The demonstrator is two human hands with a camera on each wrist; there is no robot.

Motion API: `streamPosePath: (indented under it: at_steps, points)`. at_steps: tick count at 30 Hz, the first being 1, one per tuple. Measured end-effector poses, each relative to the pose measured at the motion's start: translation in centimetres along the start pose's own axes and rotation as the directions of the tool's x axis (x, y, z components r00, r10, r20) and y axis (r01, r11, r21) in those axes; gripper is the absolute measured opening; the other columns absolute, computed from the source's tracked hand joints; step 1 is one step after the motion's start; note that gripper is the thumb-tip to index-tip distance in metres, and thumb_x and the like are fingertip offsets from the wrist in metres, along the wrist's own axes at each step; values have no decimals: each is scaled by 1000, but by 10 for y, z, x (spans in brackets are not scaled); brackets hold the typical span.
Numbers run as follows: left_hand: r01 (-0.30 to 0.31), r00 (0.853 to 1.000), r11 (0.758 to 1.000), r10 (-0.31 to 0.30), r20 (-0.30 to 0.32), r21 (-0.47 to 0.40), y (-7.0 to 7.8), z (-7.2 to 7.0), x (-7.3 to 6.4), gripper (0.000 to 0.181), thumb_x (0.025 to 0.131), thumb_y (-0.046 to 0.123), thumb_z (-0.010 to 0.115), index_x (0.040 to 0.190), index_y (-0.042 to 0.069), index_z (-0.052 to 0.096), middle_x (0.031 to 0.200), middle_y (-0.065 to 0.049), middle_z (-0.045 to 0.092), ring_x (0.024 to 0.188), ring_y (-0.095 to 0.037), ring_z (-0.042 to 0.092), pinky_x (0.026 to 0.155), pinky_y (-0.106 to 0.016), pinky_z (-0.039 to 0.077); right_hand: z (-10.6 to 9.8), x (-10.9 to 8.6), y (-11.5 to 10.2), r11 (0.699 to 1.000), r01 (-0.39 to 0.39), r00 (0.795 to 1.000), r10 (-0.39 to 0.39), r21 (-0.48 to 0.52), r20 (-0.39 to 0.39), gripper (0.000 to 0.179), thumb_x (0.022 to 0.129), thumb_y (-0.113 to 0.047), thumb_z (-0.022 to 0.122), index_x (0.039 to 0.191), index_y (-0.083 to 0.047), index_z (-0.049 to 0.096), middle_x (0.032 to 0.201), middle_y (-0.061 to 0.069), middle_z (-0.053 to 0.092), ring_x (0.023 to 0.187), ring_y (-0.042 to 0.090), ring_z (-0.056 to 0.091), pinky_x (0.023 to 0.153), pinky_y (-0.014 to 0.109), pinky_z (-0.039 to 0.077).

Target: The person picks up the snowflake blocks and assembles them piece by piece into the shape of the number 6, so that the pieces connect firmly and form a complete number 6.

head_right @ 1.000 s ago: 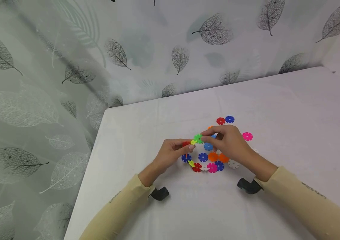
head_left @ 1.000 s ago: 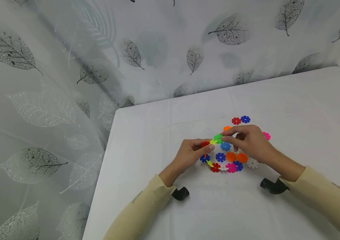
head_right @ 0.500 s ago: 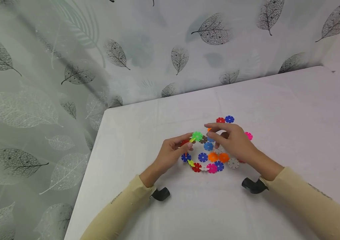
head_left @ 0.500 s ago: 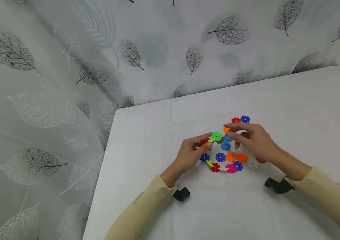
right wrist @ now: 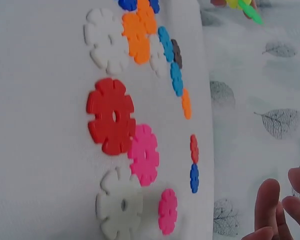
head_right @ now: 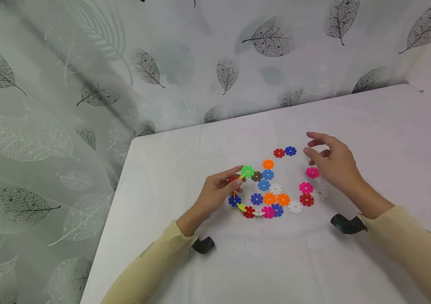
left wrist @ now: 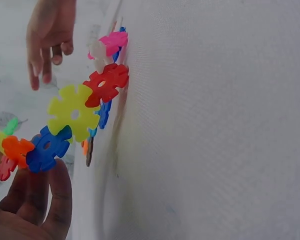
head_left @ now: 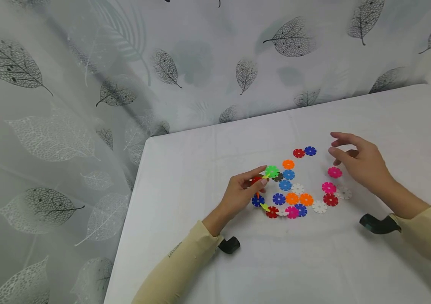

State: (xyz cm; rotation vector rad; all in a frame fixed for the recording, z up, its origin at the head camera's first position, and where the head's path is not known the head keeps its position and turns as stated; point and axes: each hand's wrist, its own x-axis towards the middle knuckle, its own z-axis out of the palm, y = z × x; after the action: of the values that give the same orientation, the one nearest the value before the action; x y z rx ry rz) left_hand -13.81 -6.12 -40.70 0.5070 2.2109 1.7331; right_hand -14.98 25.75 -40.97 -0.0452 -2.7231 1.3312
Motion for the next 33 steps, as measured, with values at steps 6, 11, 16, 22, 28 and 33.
streamPosePath:
  at_steps: [6,11,16,22,28,33]
  points:
    - [-3,1000,1000,3,-3,-5,-3,0,1,43,103,11,59,146,9,56,119,-23,66,93,-34,68,81,-33,54,-10,3,12,996,-61,997,63,-61,38,58,102,-42,58,149,-8,49,127,21,57,89,38,67,59,24,50]
    - [15,1000,1000,-14,-21,24,-20,0,8,44,103,16,60,147,15,55,119,-12,68,93,-30,68,79,-33,53,-14,6,21,989,-69,987,87,-133,136,56,100,-37,63,144,-3,53,125,27,56,90,38,65,59,30,51]
    - [7,999,1000,-6,-34,19,-24,-1,8,44,103,22,62,146,22,57,115,-3,69,90,-24,68,75,-30,52,-18,9,34,973,-71,954,130,-218,270,56,97,-33,69,139,1,55,124,30,55,94,41,63,64,35,55]
    - [-4,999,1000,5,-43,20,-23,-1,7,44,102,24,63,145,22,59,113,-1,69,89,-21,68,74,-28,51,-18,11,42,960,-33,932,130,-277,340,53,90,-28,76,131,3,62,111,23,62,84,31,62,61,33,53]
    - [5,999,1000,-4,-50,29,-24,-1,8,43,102,23,64,145,24,59,114,-2,69,90,-27,68,71,-26,49,-17,9,43,946,-10,931,127,-323,343,53,86,-26,80,127,4,63,107,22,63,84,32,60,60,35,53]
    - [10,998,999,-8,-55,32,-22,0,8,43,102,19,63,145,20,59,117,-6,69,92,-29,69,75,-34,53,-16,8,43,946,8,940,103,-323,326,53,83,-26,83,124,3,66,108,25,62,94,42,57,61,37,55]
